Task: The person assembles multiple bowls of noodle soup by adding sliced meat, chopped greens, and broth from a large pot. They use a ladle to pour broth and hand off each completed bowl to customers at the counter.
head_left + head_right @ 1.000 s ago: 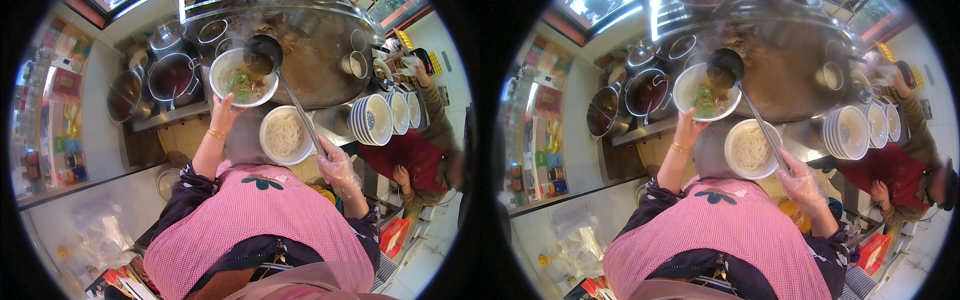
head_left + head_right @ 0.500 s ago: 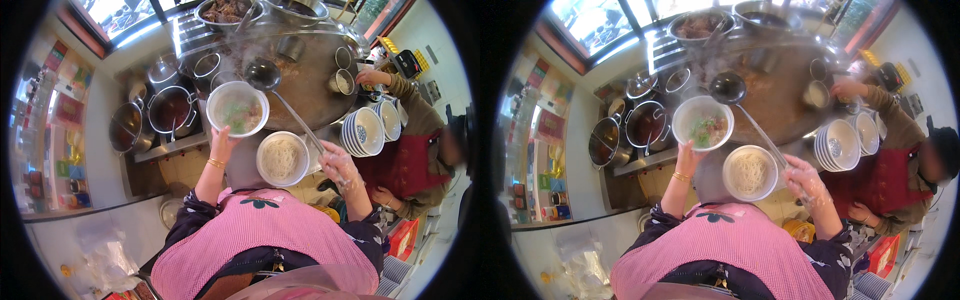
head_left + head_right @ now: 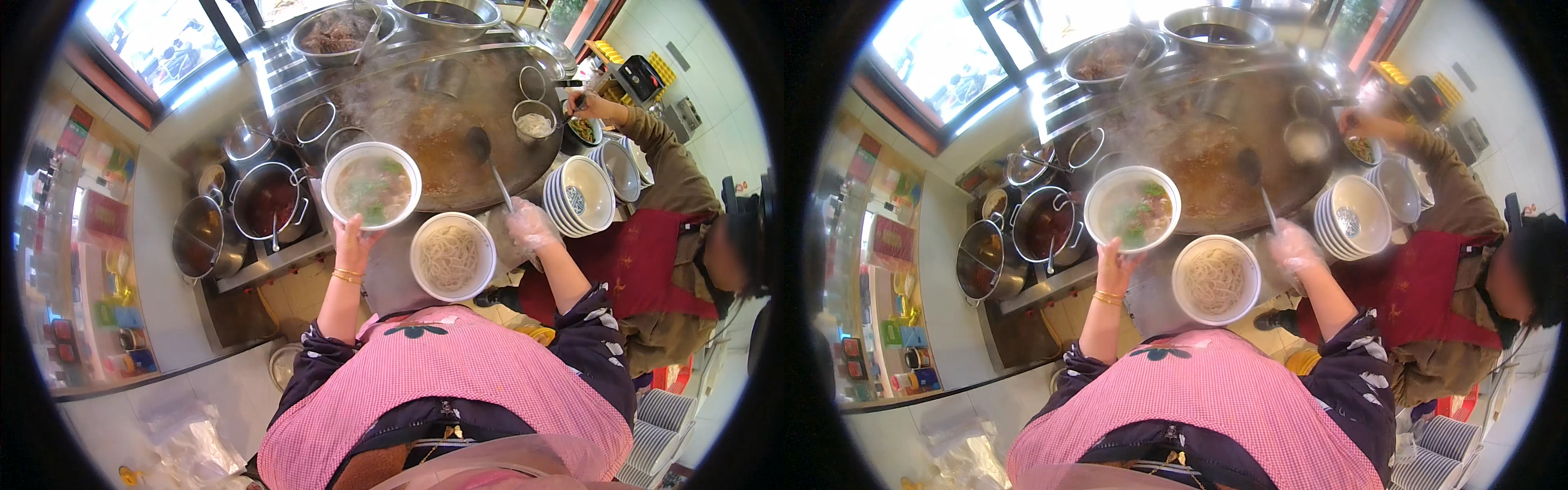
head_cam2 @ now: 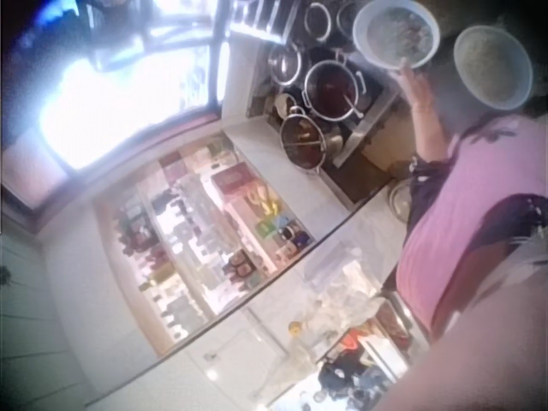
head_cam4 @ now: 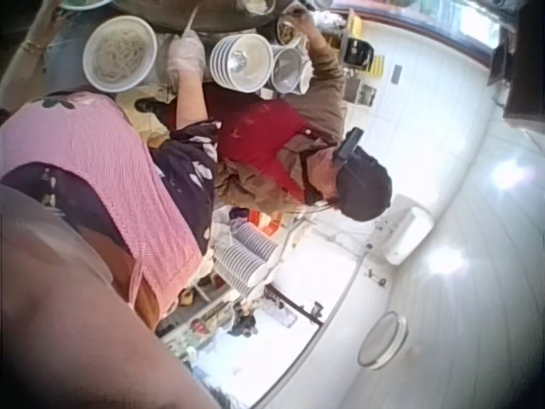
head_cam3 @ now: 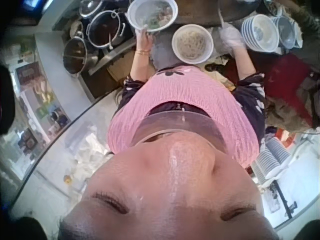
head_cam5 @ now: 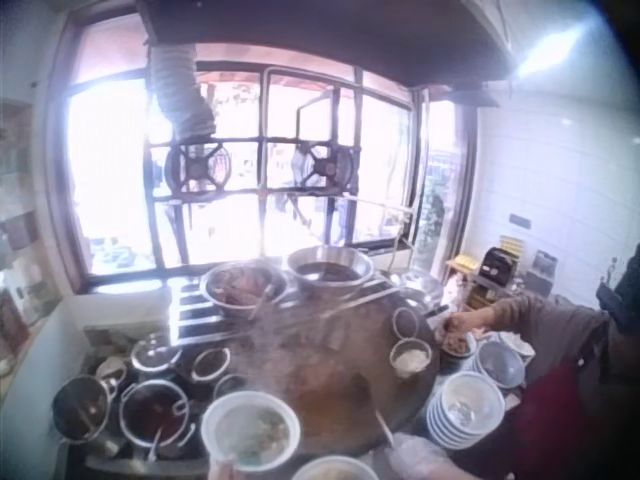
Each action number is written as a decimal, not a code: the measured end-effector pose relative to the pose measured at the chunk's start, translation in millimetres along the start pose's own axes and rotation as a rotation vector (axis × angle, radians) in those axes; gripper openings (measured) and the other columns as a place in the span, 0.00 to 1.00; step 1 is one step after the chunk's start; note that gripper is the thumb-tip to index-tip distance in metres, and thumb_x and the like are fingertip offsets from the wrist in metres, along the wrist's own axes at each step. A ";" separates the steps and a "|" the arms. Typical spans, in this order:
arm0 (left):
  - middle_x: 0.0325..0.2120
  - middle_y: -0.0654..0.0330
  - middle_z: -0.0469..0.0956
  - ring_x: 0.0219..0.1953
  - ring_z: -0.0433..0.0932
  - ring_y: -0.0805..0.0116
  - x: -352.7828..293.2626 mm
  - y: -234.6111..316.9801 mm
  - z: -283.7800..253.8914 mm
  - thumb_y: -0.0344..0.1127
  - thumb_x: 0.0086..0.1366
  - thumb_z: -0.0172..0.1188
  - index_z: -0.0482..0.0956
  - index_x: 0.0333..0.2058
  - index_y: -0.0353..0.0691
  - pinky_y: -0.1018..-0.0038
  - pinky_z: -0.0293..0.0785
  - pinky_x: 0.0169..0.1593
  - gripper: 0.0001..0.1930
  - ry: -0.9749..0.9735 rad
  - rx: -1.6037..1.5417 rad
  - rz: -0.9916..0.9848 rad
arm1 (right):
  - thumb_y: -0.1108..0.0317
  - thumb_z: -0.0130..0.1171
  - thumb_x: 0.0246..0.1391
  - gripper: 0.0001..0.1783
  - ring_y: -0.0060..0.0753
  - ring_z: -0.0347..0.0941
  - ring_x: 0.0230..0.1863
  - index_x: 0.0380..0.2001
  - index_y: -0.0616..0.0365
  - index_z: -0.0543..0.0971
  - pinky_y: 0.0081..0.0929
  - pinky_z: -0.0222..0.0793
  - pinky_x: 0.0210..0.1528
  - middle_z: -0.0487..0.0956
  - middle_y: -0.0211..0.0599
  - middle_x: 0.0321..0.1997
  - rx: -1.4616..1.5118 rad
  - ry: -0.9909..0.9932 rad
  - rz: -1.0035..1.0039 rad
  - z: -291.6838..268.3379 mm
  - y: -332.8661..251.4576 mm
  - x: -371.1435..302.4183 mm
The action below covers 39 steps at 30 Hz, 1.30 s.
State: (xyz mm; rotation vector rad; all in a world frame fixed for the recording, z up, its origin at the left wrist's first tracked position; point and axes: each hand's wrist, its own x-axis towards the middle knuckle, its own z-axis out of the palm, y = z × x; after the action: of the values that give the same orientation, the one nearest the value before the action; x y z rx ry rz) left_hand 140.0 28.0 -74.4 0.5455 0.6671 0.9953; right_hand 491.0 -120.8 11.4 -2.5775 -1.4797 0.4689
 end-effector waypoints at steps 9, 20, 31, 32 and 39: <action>0.61 0.53 0.61 0.61 0.69 0.55 -2.9 1.5 1.8 0.37 0.64 0.60 0.52 0.62 0.47 0.50 0.80 0.50 0.33 0.010 -0.018 -0.014 | 0.79 0.56 0.54 0.30 0.20 0.65 0.16 0.62 0.64 0.68 0.18 0.56 0.12 0.75 0.33 0.27 1.539 -0.254 0.440 -25.8 -3.3 -50.5; 0.60 0.52 0.63 0.58 0.71 0.54 -1.7 4.1 0.0 0.35 0.62 0.62 0.53 0.61 0.48 0.51 0.81 0.49 0.33 0.013 -0.044 -0.040 | 0.77 0.54 0.53 0.33 0.12 0.57 0.13 0.65 0.71 0.64 0.10 0.51 0.11 0.70 0.28 0.22 1.464 -0.343 0.229 -82.5 -59.3 -122.6; 0.60 0.54 0.67 0.59 0.73 0.55 -3.4 2.2 1.1 0.44 0.67 0.61 0.55 0.63 0.49 0.55 0.80 0.50 0.32 0.042 0.027 -0.032 | 0.78 0.56 0.53 0.34 0.10 0.57 0.15 0.66 0.64 0.67 0.08 0.50 0.17 0.70 0.23 0.23 1.204 -0.573 0.216 -55.1 -78.5 -156.4; 0.60 0.54 0.67 0.59 0.73 0.55 -3.7 2.5 1.1 0.44 0.67 0.60 0.55 0.63 0.49 0.54 0.80 0.50 0.32 0.044 0.027 -0.031 | 0.77 0.57 0.53 0.35 0.12 0.61 0.16 0.66 0.63 0.67 0.11 0.55 0.19 0.72 0.24 0.25 1.189 -0.574 0.216 -52.5 -78.2 -157.7; 0.60 0.55 0.66 0.59 0.73 0.56 -6.7 2.7 -0.4 0.42 0.67 0.58 0.55 0.63 0.47 0.54 0.80 0.51 0.30 0.065 0.012 -0.035 | 0.74 0.60 0.53 0.35 0.33 0.78 0.42 0.66 0.59 0.68 0.29 0.73 0.49 0.81 0.41 0.44 0.574 -0.289 -0.158 -23.8 -71.0 -149.6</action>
State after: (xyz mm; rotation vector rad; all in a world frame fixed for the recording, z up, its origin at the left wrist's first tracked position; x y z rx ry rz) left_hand 135.6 23.3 -71.1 0.5120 0.7391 0.9799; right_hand 370.4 -212.2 82.8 -1.9906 -1.3528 1.0955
